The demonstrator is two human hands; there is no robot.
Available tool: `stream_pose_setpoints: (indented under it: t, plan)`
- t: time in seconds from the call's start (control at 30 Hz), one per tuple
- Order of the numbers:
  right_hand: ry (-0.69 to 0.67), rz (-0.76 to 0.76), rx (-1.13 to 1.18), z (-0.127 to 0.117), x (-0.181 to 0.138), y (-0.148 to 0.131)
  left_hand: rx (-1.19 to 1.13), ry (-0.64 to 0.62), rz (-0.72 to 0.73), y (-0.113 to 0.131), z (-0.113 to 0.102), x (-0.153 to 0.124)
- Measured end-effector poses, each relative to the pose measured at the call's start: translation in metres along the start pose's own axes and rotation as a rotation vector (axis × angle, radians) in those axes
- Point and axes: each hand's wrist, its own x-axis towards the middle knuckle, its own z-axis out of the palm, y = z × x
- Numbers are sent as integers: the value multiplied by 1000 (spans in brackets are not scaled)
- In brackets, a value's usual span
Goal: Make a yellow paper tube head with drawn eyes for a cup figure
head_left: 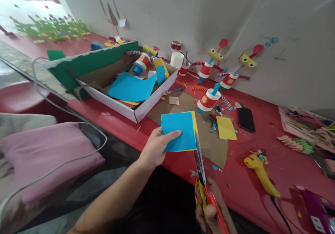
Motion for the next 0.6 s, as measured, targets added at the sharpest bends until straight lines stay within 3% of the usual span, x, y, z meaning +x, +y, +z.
stream_pose_setpoints:
  t: [0.33, 0.6]
  plan:
    - [44, 16, 31, 10, -4, 16, -7, 6, -18, 1, 0, 3]
    - [136, -7, -51, 0, 7, 13, -23, 2, -19, 7, 0, 12]
